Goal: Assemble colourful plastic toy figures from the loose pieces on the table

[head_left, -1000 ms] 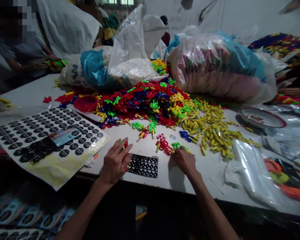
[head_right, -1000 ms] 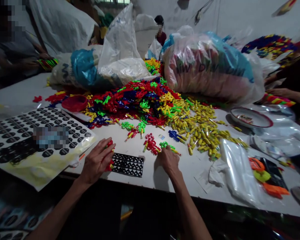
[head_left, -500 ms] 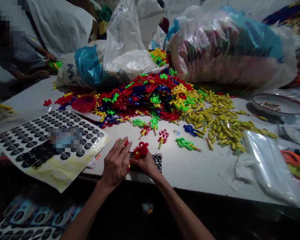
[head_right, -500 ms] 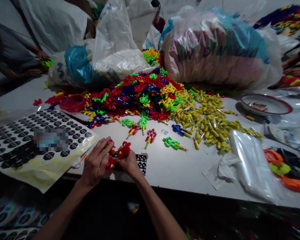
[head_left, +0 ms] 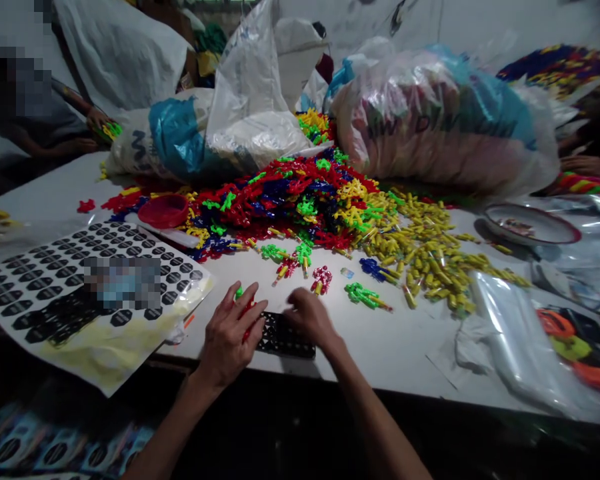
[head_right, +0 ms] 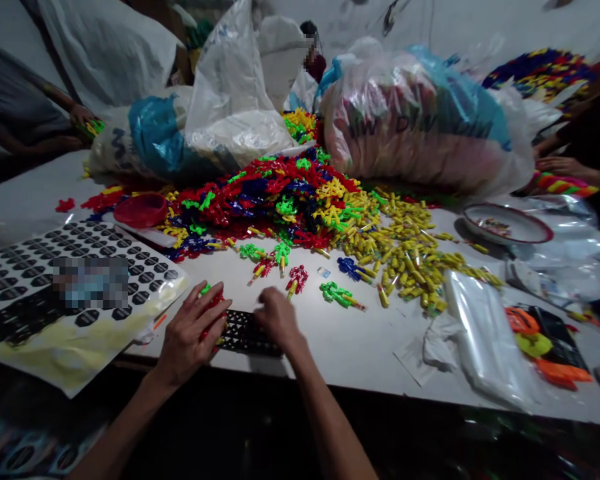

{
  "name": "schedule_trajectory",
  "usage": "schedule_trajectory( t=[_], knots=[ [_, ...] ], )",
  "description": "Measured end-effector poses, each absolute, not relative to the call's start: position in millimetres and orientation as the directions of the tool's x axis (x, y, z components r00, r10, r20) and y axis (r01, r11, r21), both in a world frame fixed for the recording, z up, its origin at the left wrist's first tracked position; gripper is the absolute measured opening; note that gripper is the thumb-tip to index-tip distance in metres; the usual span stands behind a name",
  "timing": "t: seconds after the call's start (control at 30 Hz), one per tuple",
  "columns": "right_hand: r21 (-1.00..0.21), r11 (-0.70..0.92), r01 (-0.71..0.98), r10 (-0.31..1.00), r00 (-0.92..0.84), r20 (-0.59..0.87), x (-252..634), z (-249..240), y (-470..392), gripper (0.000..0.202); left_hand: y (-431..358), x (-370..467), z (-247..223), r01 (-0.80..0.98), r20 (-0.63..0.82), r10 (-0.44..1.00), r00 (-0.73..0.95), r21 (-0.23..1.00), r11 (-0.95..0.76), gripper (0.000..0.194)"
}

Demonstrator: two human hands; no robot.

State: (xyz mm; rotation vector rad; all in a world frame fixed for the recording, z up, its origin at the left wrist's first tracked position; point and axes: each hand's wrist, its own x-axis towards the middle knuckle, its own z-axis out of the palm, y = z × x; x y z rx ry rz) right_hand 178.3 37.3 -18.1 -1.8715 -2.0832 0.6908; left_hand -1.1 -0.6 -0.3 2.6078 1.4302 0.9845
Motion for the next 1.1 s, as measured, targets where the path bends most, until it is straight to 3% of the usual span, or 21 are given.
schedule_trajectory(
  t=[0.07, 0.17, 0.27, 0.37, 0.43, 0.53, 0.67, 0.8, 0.87, 0.97, 1.1],
  knots=[
    [-0.356, -0.180, 0.917, 0.979, 0.132, -0.153, 206.5, -17.0, 49.1, 0.024, -1.0, -0.7, -0.2, 0.742, 0.538, 0.762, 0.359, 0.331, -0.583, 0.024],
    [-0.292, -0.313, 0.904, 0.942, 0.256, -0.219, 233.8, -22.2, 59.4, 0.024, -1.4, -1.1, 1.0, 0.735, 0.543, 0.771, 0.333, 0.363, -0.573, 0.016],
    [-0.507, -0.398, 0.765, 0.916, 0.298, -0.269, 234.3, -29.1, 54.3, 0.020, -1.5, -2.9, 2.7, 0.723, 0.517, 0.775, 0.363, 0.369, -0.585, 0.015],
    [-0.811, -0.425, 0.402, 0.905, 0.204, -0.373, 210.0, -31.7, 40.4, 0.009, -0.8, -4.7, 3.4, 0.708, 0.526, 0.756, 0.390, 0.353, -0.612, 0.016],
    [-0.903, -0.387, 0.188, 0.921, 0.035, -0.388, 185.9, -31.5, 33.6, 0.008, -0.1, -5.2, 3.1, 0.709, 0.537, 0.743, 0.399, 0.333, -0.621, 0.017],
    [-0.961, -0.264, 0.081, 0.951, -0.145, -0.273, 153.3, -33.5, 33.5, 0.009, 0.6, -5.1, 2.5, 0.714, 0.538, 0.736, 0.411, 0.312, -0.626, 0.019],
    [-0.962, -0.015, 0.273, 0.964, -0.253, -0.087, 135.3, -41.1, 44.2, 0.012, 0.2, -5.3, 1.8, 0.718, 0.519, 0.745, 0.420, 0.312, -0.622, 0.021],
    [-0.798, 0.103, 0.594, 0.970, -0.237, -0.051, 132.5, -42.9, 48.5, 0.003, 0.2, -5.2, 0.8, 0.719, 0.509, 0.753, 0.416, 0.323, -0.616, 0.023],
    [-0.695, 0.178, 0.697, 0.958, -0.283, -0.038, 128.3, -40.8, 47.1, 0.008, 0.9, -4.8, 1.0, 0.718, 0.516, 0.753, 0.409, 0.327, -0.614, 0.026],
    [-0.589, 0.303, 0.749, 0.916, -0.399, -0.036, 122.6, -36.9, 43.8, 0.016, 1.9, -4.5, 2.8, 0.743, 0.491, 0.761, 0.425, 0.292, -0.603, 0.043],
    [-0.665, 0.315, 0.677, 0.910, -0.415, 0.008, 159.4, -31.4, 42.0, 0.028, 2.1, -5.9, 4.5, 0.788, 0.452, 0.777, 0.438, 0.223, -0.574, 0.044]
  ],
)
